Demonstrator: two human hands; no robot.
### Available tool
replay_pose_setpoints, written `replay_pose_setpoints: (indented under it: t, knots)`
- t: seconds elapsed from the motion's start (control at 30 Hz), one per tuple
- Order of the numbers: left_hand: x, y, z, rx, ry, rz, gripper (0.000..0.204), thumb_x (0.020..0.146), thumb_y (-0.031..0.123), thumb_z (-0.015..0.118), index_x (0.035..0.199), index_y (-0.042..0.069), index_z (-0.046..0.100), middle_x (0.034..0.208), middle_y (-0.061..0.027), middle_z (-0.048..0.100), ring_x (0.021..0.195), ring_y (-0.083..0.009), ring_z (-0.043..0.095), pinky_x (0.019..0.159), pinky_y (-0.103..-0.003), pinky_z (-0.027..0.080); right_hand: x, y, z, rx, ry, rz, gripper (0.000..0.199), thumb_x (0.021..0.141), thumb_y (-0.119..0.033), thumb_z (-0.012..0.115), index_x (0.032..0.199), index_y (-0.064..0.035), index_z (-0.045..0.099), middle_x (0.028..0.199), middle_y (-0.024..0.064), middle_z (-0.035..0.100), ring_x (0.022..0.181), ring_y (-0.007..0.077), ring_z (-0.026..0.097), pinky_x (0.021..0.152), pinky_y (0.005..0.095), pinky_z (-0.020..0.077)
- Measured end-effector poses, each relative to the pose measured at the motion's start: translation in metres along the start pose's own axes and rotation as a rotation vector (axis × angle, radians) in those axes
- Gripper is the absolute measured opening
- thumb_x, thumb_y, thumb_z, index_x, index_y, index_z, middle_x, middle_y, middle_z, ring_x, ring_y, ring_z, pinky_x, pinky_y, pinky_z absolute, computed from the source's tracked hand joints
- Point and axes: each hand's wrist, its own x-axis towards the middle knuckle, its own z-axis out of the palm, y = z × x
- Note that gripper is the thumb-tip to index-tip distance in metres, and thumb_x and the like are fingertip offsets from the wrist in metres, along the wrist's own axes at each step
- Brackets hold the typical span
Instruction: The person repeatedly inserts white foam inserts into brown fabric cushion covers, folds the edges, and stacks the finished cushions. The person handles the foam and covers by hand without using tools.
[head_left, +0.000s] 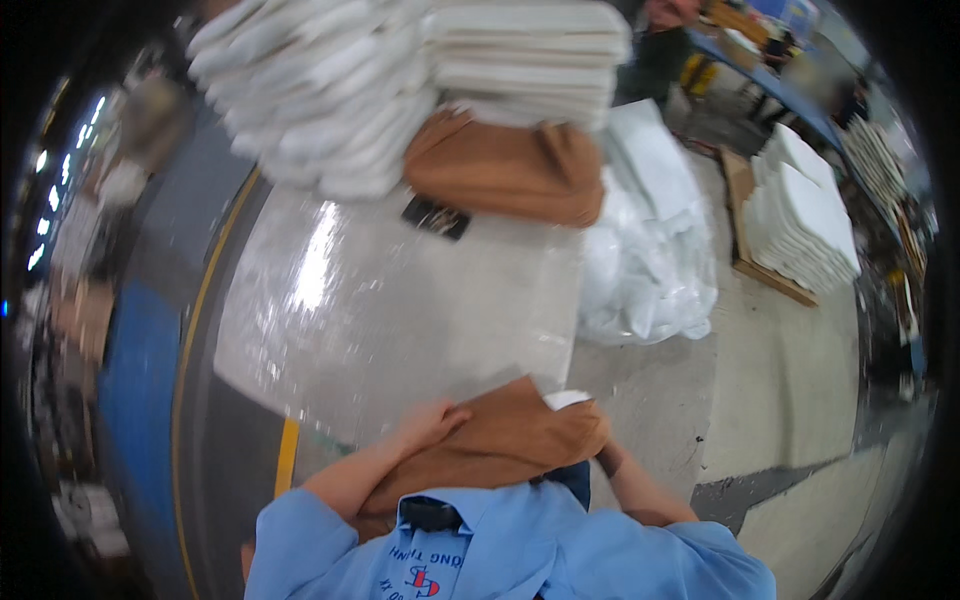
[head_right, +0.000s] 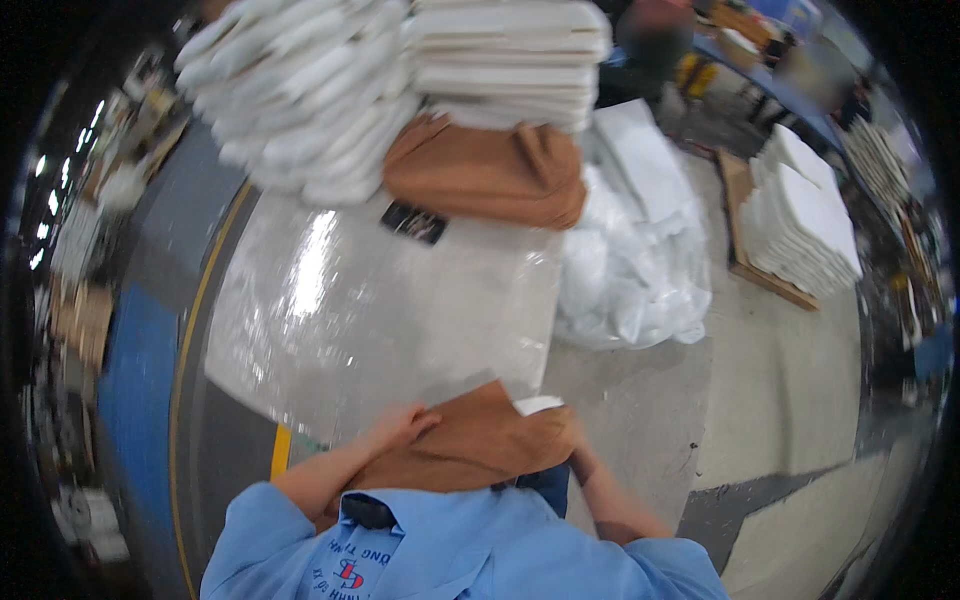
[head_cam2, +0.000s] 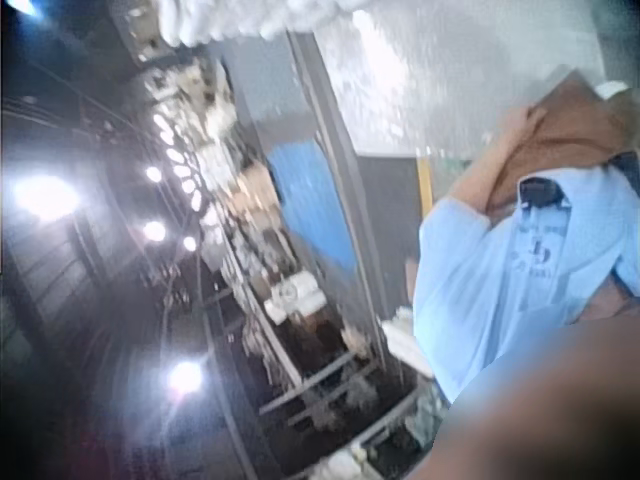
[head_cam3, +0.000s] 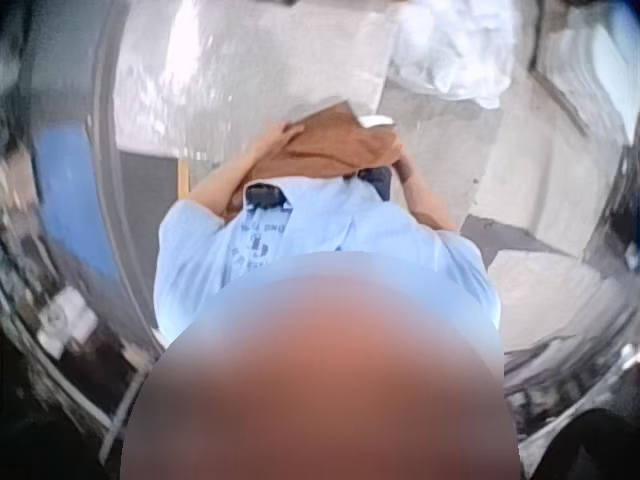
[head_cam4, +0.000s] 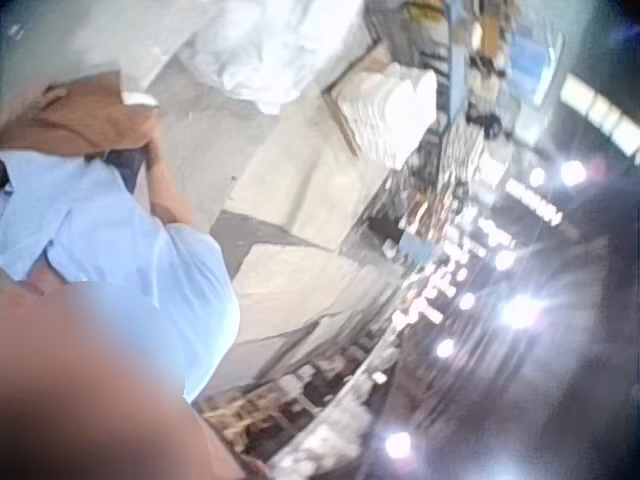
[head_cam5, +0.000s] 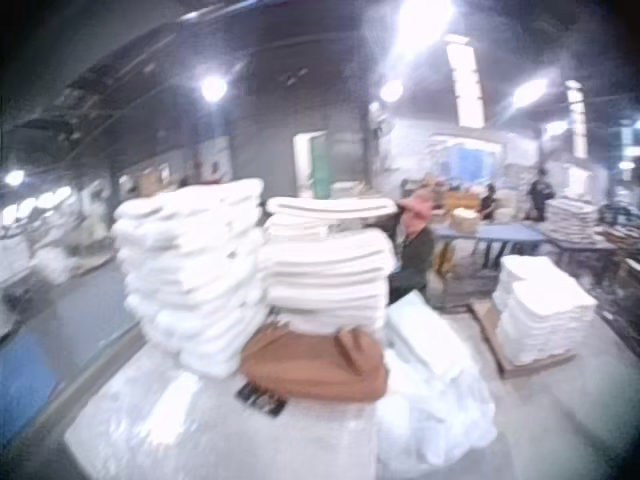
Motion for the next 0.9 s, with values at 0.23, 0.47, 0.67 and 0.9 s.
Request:
replay_pose_setpoints:
  t: [0.23, 0.47, 0.67, 0.9]
  knots:
    - [-0.095, -0.083, -0.010, -0.268, 0.575, -0.252, 0.039, 0.100, 0.042, 0.065, 0.105, 0.005, 0.072, 0.100, -0.0172, 0.077, 0.094, -0.0327, 0.074, 0.082, -0.044, 0.057, -0.064, -0.204, 0.153, -0.877, -0.116, -0.294, 0.045, 0.094, -0.025, 0.079, 0.132, -0.0076, 0.061, 0.111, 0.0069, 0.067, 0.097, 0.0129, 0.062, 0.086, 0.0316, 0.0514]
    - [-0.220, -0.120, 0.090, -0.812, 0.323, -0.473, 0.035, 0.096, 0.029, 0.073, 0.114, -0.001, 0.071, 0.097, -0.0113, 0.076, 0.084, -0.0240, 0.074, 0.076, -0.037, 0.058, -0.150, -0.175, 0.274, -1.939, -0.889, -0.601, 0.088, 0.079, -0.016, 0.083, 0.157, -0.0147, 0.044, 0.128, 0.0174, 0.063, 0.118, 0.0410, 0.062, 0.102, 0.0482, 0.0509]
    - [-0.164, -0.044, 0.116, -1.600, 0.578, -0.245, 0.038, 0.097, 0.028, 0.074, 0.123, 0.001, 0.066, 0.105, -0.0098, 0.074, 0.091, -0.0249, 0.074, 0.079, -0.037, 0.059, -0.151, -0.152, 0.280, -1.948, -0.799, -0.598, 0.096, 0.071, -0.011, 0.081, 0.159, -0.0148, 0.042, 0.128, 0.0171, 0.065, 0.117, 0.0391, 0.064, 0.099, 0.0477, 0.0535]
    - [-0.099, 0.014, 0.016, -1.665, 0.495, 0.170, 0.040, 0.102, 0.014, 0.067, 0.139, 0.006, 0.055, 0.121, -0.0100, 0.071, 0.106, -0.0232, 0.071, 0.090, -0.039, 0.059, -0.150, -0.199, 0.259, -1.338, -0.390, -0.516, 0.081, 0.079, -0.003, 0.077, 0.154, -0.0071, 0.048, 0.133, 0.0143, 0.069, 0.121, 0.0235, 0.068, 0.097, 0.0364, 0.0555]
